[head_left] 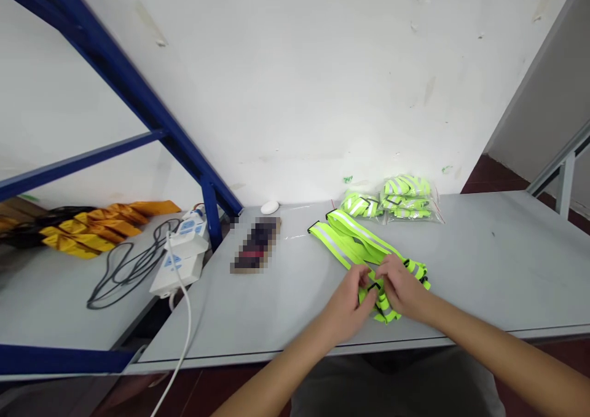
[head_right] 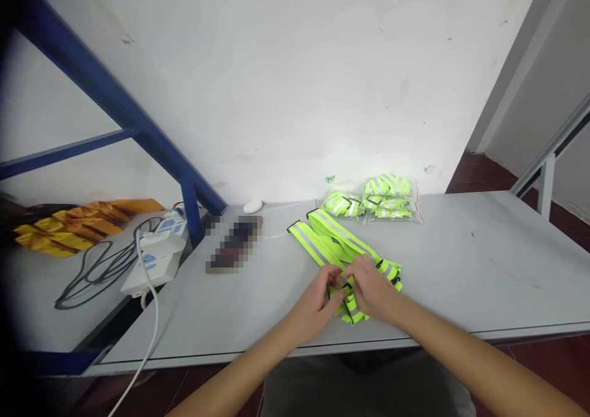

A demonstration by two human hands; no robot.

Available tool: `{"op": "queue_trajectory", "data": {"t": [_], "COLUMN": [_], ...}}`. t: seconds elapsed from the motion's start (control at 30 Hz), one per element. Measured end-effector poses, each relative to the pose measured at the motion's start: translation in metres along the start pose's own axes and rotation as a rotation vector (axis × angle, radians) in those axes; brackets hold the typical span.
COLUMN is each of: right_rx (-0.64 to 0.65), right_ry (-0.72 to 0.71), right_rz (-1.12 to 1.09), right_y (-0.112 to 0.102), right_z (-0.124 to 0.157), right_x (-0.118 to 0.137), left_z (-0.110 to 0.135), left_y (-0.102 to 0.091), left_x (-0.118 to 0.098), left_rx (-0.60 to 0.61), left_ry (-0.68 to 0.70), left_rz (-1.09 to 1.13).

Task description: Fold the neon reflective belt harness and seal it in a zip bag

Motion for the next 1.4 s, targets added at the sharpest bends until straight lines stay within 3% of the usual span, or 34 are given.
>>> {"op": "queue_trajectory", "data": {"t": [0.1,0.2,0.33,0.37,0.43,0.53,0.63,0.73,0.83,1.0,1.17,1.4], "right_rx": [-0.136,-0.208,-0.379,-0.369,-0.223,0.109,0.286,0.318,0.323,0.224,0.195,0.277], "right_ry": [0.209,0.362,0.345,0.320,0.341,0.466,0.528,0.611,0.668,0.528,0.295,0.316], "right_rz": [-0.238,-0.334,-0.157,-0.059,0.088,0.125,0.113,0.107,0.146,0.350,0.598,0.580], "right_y": [-0.007,-0.015,-0.052,-0.060,-0.062,-0.044,-0.028,-0.021,-0.018,-0.018,-0.014,-0.012], "right_z": [-0.001,-0.002,0.009,0.013,0.020,0.034,0.041,0.040,0.039,0.037,0.035,0.032], "right_x": [-0.014,-0.023,-0.031,-0.035,-0.049,-0.076,-0.085,-0.084,-0.076,-0.053,-0.035,-0.045], "left_z": [0.004,-0.002,-0.007,-0.007,-0.006,-0.003,-0.001,0.000,0.001,0.010,0.013,-0.005], "left_y": [0.011,0.015,0.016,0.015,0.015,0.017,0.018,0.016,0.019,0.011,0.015,0.026], "left_x": [-0.006,-0.007,-0.005,-0.004,-0.003,-0.005,-0.005,-0.001,0.007,0.001,-0.003,0.000], "left_rx": [0.097,0.088,0.041,0.032,0.021,0.033,-0.011,-0.080,-0.031,-0.027,0.004,0.122], "left_ry": [0.031,0.050,0.096,0.108,0.129,0.175,0.202,0.170,0.065,-0.051,-0.020,0.111], "left_rz": [-0.081,-0.147,-0.169,-0.163,-0.165,-0.206,-0.269,-0.352,-0.398,-0.284,-0.158,-0.351]}}
Point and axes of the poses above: each hand's wrist, its own z-axis away from the middle knuckle, its own y-axis out of the palm, x = y × z, the point moved 7 cm from there along -z, towards the middle knuckle, and after that the axes turned 13 degrees about z, right-handed, at the moved point
